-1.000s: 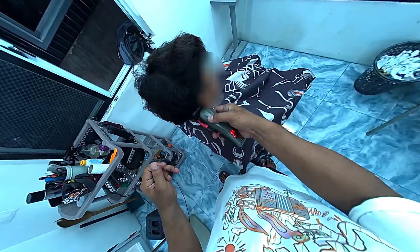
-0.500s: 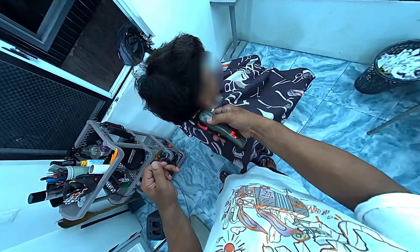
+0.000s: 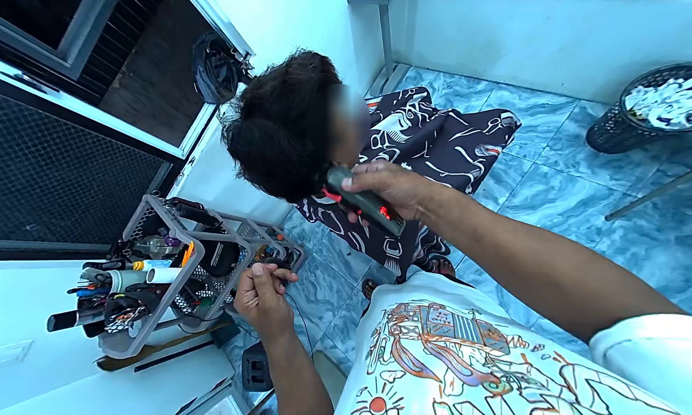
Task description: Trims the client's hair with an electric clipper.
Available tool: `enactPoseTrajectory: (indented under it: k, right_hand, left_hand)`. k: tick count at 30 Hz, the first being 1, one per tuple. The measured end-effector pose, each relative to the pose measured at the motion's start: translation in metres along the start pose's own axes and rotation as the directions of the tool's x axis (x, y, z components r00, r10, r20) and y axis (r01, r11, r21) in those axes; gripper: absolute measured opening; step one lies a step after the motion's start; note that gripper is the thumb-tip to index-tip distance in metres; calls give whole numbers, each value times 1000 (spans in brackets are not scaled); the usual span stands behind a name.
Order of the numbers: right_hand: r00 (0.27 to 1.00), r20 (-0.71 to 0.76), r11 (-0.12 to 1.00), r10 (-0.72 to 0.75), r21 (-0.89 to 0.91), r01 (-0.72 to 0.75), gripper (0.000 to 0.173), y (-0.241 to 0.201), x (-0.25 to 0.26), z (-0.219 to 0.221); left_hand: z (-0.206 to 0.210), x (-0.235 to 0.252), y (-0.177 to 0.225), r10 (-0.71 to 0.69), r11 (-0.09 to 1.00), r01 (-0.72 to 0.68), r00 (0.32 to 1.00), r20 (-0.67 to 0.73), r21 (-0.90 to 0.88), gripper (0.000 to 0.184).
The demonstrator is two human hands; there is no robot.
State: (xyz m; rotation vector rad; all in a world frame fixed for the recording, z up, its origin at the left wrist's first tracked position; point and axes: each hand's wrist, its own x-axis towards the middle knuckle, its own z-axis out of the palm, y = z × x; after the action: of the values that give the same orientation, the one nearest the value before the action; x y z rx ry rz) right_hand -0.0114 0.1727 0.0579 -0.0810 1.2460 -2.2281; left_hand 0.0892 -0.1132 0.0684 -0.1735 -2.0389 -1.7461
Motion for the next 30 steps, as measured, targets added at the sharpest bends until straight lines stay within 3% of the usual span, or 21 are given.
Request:
enactPoseTrajectory:
  k: [3, 7, 11, 16, 20, 25, 30]
  right_hand:
    - [997, -45, 997, 69, -34, -70, 28, 2, -1, -1]
    - [998, 43, 997, -53, 56, 51, 33, -12, -2, 0]
    - [993, -67, 991, 93, -87, -98, 29, -3, -4, 3]
    - [999, -7, 999, -33, 12, 33, 34, -19, -6, 8]
    - [991, -98, 990, 91, -101, -101, 28, -6, -9, 12]
    - [995, -83, 999, -47, -24, 45, 30, -29, -13, 25]
    - [986, -156, 985, 59, -153, -84, 29, -15, -15, 24]
  left_hand:
    - [0, 1, -1, 5, 1000, -5, 1000, -6, -5, 30]
    - [0, 0, -1, -4, 1000, 4, 1000, -7, 9, 31]
    - [1, 1, 0, -2, 1000, 2, 1000, -12, -1, 30]
    - [1, 0, -2, -5, 1000, 5, 1000, -13, 3, 31]
    - [1, 1, -2, -8, 1000, 8, 1000, -8, -12, 30]
    - [1, -1, -4, -17, 1000, 17, 1000, -9, 0, 31]
    - [1, 1, -6, -12, 1000, 12, 1000, -14, -14, 31]
